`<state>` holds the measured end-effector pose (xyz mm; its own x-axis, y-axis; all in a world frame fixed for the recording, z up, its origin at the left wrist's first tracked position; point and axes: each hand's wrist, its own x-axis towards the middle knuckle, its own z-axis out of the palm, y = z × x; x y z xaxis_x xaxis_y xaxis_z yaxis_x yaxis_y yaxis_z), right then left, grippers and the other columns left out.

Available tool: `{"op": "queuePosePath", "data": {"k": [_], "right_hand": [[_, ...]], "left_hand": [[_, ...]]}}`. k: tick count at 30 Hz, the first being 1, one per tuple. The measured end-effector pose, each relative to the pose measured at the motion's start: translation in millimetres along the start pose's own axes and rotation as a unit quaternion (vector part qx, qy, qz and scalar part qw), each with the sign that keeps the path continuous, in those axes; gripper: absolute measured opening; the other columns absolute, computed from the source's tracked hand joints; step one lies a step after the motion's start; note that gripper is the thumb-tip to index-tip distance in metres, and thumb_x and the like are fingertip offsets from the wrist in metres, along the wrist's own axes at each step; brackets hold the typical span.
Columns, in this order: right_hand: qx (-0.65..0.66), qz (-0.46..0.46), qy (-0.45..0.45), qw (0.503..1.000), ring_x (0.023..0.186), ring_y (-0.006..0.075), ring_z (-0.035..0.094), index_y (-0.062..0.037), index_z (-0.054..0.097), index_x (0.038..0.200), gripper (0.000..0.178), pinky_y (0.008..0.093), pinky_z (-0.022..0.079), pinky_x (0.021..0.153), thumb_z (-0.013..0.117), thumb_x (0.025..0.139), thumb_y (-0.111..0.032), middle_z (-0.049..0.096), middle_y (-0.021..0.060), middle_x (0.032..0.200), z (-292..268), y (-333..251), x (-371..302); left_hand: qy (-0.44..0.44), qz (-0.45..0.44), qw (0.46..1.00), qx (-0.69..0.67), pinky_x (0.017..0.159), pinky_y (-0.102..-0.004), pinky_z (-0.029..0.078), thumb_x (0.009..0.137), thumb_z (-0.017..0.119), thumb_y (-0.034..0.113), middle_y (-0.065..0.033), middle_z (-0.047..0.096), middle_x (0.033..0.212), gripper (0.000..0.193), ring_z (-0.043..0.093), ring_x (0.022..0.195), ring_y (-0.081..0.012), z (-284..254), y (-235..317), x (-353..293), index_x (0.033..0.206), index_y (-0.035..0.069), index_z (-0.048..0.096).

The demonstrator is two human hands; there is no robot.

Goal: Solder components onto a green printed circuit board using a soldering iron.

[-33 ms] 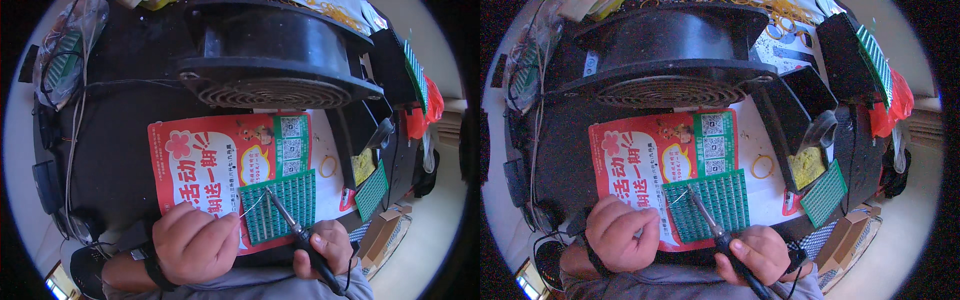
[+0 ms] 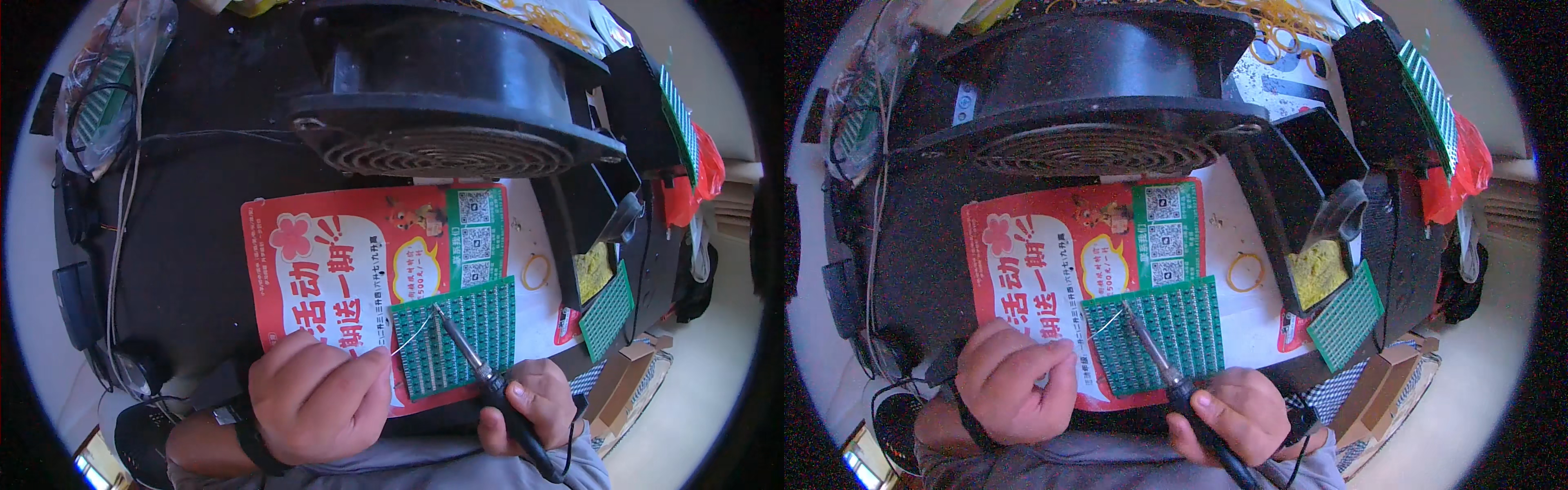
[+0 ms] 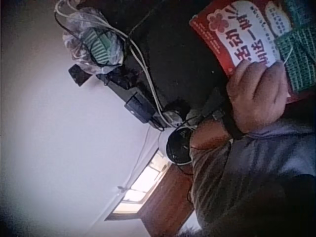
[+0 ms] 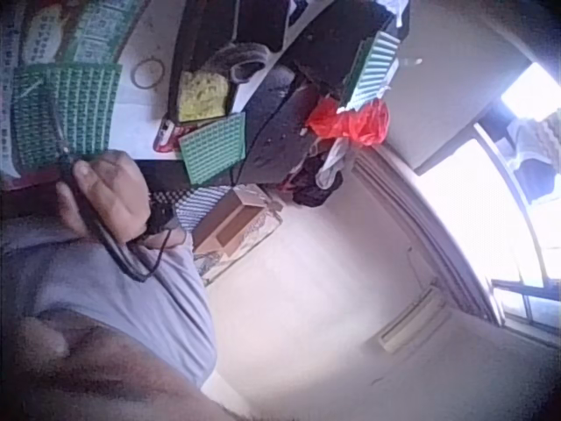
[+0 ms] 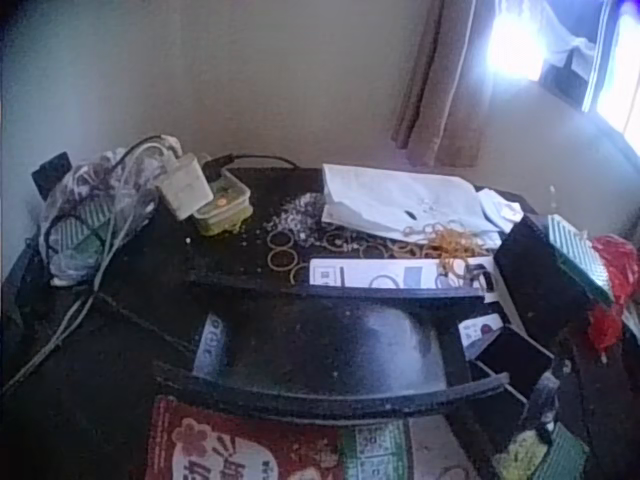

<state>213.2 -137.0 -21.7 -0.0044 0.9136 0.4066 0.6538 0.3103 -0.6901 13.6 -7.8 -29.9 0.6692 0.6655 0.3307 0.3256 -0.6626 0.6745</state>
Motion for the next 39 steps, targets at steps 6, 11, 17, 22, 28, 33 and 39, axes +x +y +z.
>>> {"op": "queuePosePath", "data": {"k": [6, 11, 17, 22, 28, 33, 39], "right_hand": [[0.003, -0.015, 0.022, 1.000, 0.052, 0.0188, 0.053, 0.0054, 0.055, 0.095, 0.037, 0.0277, 0.043, 0.046, 0.074, 0.066, -0.005, 0.056, 0.0087, 0.067, 3, 1, -2], [-0.007, -0.022, 0.027, 0.999, 0.052, 0.0181, 0.052, 0.0039, 0.056, 0.091, 0.033, 0.0270, 0.043, 0.046, 0.074, 0.065, -0.005, 0.054, 0.0073, 0.065, 6, 2, 0], [0.016, -0.023, 0.044, 0.999, 0.050, 0.0174, 0.051, 0.0032, 0.056, 0.089, 0.031, 0.0261, 0.042, 0.045, 0.073, 0.065, -0.006, 0.053, 0.0059, 0.062, 7, 3, -8], [0.005, -0.035, 0.060, 0.998, 0.049, 0.0173, 0.050, 0.0033, 0.056, 0.087, 0.030, 0.0258, 0.041, 0.044, 0.073, 0.065, -0.007, 0.053, 0.0058, 0.062, 9, 2, -5], [0.008, -0.049, 0.066, 0.997, 0.049, 0.0173, 0.050, 0.0034, 0.056, 0.085, 0.028, 0.0258, 0.041, 0.044, 0.073, 0.065, -0.007, 0.053, 0.0057, 0.062, 9, 4, -7], [0.008, -0.047, 0.061, 0.997, 0.050, 0.0170, 0.050, 0.0033, 0.056, 0.085, 0.028, 0.0257, 0.041, 0.043, 0.073, 0.064, -0.007, 0.053, 0.0060, 0.062, 8, 3, -12], [0.004, -0.054, 0.064, 0.996, 0.050, 0.0167, 0.049, 0.0033, 0.057, 0.085, 0.028, 0.0256, 0.040, 0.043, 0.073, 0.064, -0.007, 0.053, 0.0059, 0.063, 9, 2, -9]], "left_hand": [[0.000, 0.002, 1.000, -0.001, 0.045, -0.0316, 0.041, 0.061, 0.069, -0.005, -0.0053, 0.054, 0.060, 0.024, 0.051, 0.047, -0.0210, -1, 0, 0, 0.082, 0.002, 0.060], [-0.008, 0.011, 1.000, -0.002, 0.045, -0.0318, 0.040, 0.062, 0.069, -0.004, -0.0049, 0.054, 0.061, 0.024, 0.051, 0.047, -0.0207, 0, 0, -1, 0.083, 0.002, 0.059], [-0.026, 0.024, 0.999, 0.000, 0.045, -0.0317, 0.039, 0.061, 0.068, -0.004, -0.0040, 0.053, 0.060, 0.023, 0.050, 0.047, -0.0200, -1, 2, 1, 0.081, 0.002, 0.060], [-0.025, 0.018, 0.999, -0.009, 0.046, -0.0315, 0.039, 0.061, 0.068, -0.004, -0.0038, 0.053, 0.060, 0.022, 0.050, 0.047, -0.0197, -1, 2, 0, 0.080, 0.002, 0.060], [-0.027, 0.025, 0.999, -0.006, 0.046, -0.0311, 0.040, 0.062, 0.068, -0.003, -0.0035, 0.053, 0.060, 0.021, 0.050, 0.047, -0.0194, 0, 0, -1, 0.080, 0.002, 0.061], [-0.030, 0.032, 0.999, -0.002, 0.046, -0.0307, 0.040, 0.062, 0.068, -0.003, -0.0031, 0.052, 0.060, 0.019, 0.050, 0.047, -0.0192, 0, -1, -2, 0.079, 0.002, 0.060], [-0.033, 0.041, 0.999, 0.005, 0.046, -0.0303, 0.040, 0.063, 0.069, -0.002, -0.0027, 0.051, 0.060, 0.017, 0.050, 0.047, -0.0184, 2, 0, -2, 0.076, 0.002, 0.061]]}}
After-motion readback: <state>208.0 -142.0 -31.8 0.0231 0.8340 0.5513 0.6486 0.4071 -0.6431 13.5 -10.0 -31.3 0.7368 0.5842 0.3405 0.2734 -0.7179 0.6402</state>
